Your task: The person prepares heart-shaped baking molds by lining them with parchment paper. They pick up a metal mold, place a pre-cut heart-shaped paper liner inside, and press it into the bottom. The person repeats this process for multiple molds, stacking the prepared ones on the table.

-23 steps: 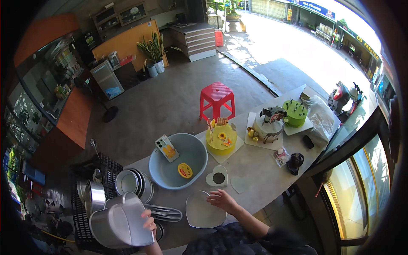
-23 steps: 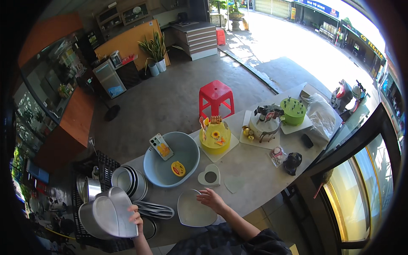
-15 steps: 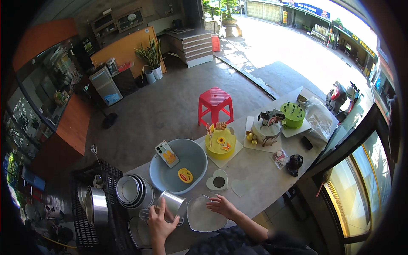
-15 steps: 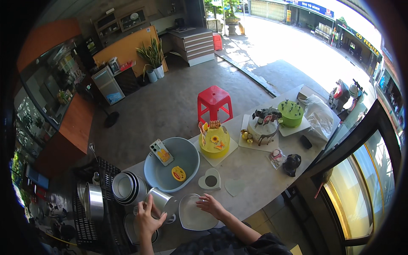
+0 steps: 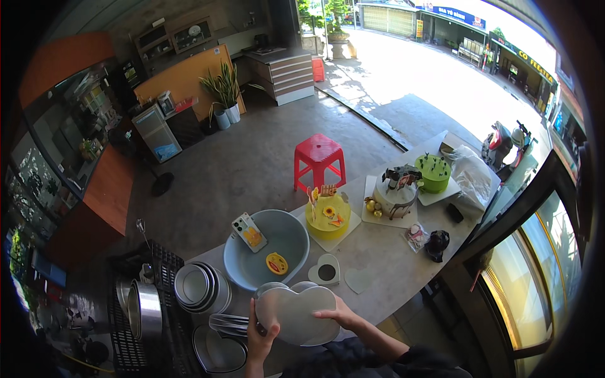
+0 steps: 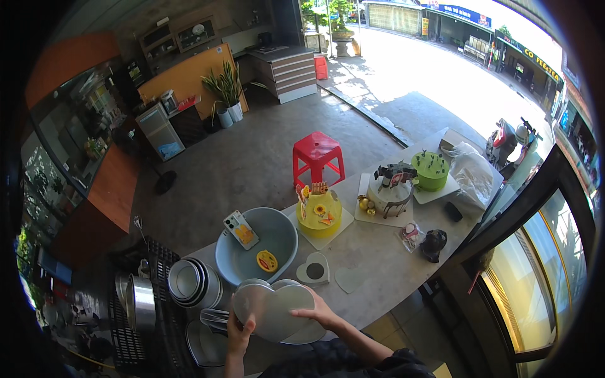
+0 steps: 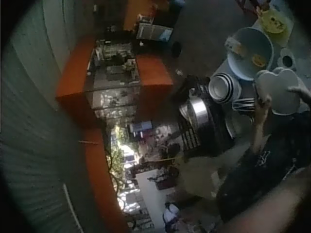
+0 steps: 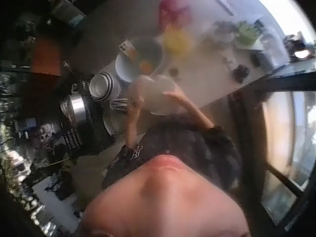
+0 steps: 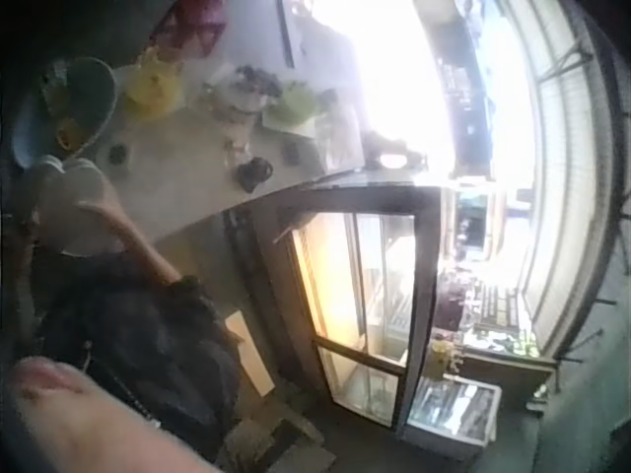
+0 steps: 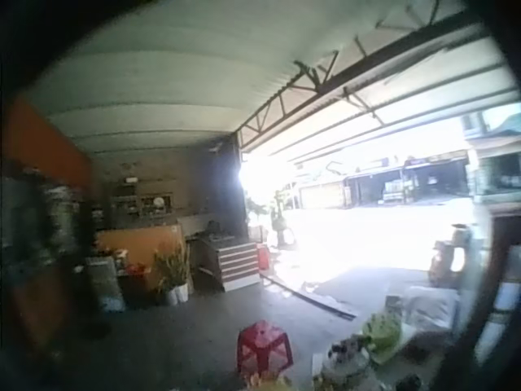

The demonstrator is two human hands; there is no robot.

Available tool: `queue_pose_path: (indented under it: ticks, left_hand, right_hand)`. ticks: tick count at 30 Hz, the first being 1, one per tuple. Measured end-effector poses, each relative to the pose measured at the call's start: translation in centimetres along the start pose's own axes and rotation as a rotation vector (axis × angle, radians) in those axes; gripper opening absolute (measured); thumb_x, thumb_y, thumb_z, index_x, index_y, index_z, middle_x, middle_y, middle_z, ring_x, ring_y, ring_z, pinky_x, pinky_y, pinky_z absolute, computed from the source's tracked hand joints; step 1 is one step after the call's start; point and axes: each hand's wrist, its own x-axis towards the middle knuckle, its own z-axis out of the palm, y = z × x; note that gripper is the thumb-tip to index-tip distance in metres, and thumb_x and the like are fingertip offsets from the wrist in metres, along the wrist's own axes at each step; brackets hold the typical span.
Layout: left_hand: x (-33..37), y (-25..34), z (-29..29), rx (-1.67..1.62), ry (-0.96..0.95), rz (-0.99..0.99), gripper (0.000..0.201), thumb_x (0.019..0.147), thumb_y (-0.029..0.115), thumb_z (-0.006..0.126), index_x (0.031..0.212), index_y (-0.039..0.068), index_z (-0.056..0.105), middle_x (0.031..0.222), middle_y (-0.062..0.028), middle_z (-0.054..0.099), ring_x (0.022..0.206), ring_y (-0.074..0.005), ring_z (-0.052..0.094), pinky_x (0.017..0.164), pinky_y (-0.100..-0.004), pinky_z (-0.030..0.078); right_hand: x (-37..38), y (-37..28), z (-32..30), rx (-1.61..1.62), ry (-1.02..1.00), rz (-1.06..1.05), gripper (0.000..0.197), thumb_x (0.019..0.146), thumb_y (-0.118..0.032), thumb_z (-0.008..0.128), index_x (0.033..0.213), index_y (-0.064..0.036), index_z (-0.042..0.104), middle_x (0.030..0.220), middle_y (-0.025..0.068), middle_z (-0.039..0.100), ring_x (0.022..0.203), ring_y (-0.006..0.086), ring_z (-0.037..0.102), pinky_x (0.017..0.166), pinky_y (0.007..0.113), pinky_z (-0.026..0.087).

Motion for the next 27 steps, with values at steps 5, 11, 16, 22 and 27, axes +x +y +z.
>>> queue_pose_path:
  ticks: [5,11,16,22,27]
  left_hand:
    - [-0.1,1.1,-0.5,-0.432,-0.017,-0.14,0.093,0.074,0.049,0.06,0.136,0.008,0.004,0.122,-0.0186,0.035,0.106,-0.0321,0.048,0.081,-0.0379,0.046]
    - [-0.1,0.1,-1.6,-0.468,-0.004,-0.291,0.057,0.086,0.031,0.049,0.128,0.001,0.027,0.109,-0.0176,0.047,0.091,-0.0288,0.058,0.075,-0.0353,0.05]
    - [-0.8,-2.1,-1.1,-0.239,-0.038,-0.492,0.036,0.088,0.018,0.045,0.118,-0.002,0.042,0.097,-0.0138,0.056,0.081,-0.0212,0.061,0.068,-0.0272,0.05]
    - [-1.9,-5.4,-0.3,0.186,-0.175,-0.473,0.035,0.085,0.022,0.051,0.112,0.0,0.051,0.092,-0.0119,0.061,0.076,-0.0166,0.061,0.066,-0.0259,0.047]
    - [-2.1,-4.6,0.8,0.49,-0.351,-0.348,0.039,0.082,0.026,0.054,0.111,0.001,0.052,0.09,-0.0148,0.061,0.076,-0.0202,0.062,0.068,-0.0291,0.047]
  right_hand:
    - [-1.6,-2.1,-4.4,0.784,-0.092,0.001,0.057,0.082,-0.031,0.049,0.127,-0.0008,0.031,0.111,0.0142,0.047,0.083,0.0215,0.053,0.069,0.035,0.046]
    - [-3.1,-1.7,-12.3,0.476,-0.088,-0.166,0.069,0.071,-0.028,0.062,0.127,-0.0018,0.03,0.106,0.0146,0.046,0.087,0.0194,0.051,0.067,0.031,0.043]
    - [-5.3,-6.2,-12.3,-0.779,0.352,-0.057,0.091,0.048,-0.03,0.077,0.122,0.0018,0.035,0.11,0.0147,0.048,0.104,0.0236,0.046,0.089,0.032,0.035]
    - [-8.3,-6.7,-14.9,0.018,0.518,-0.163,0.083,0.053,-0.027,0.074,0.121,0.0025,0.036,0.109,0.0124,0.048,0.104,0.0194,0.045,0.088,0.029,0.035]
    - [-7.9,-5.3,-16.6,-0.304,1.086,-0.339,0.085,0.052,-0.019,0.076,0.123,-0.0007,0.032,0.106,0.0109,0.049,0.098,0.0207,0.046,0.083,0.03,0.037]
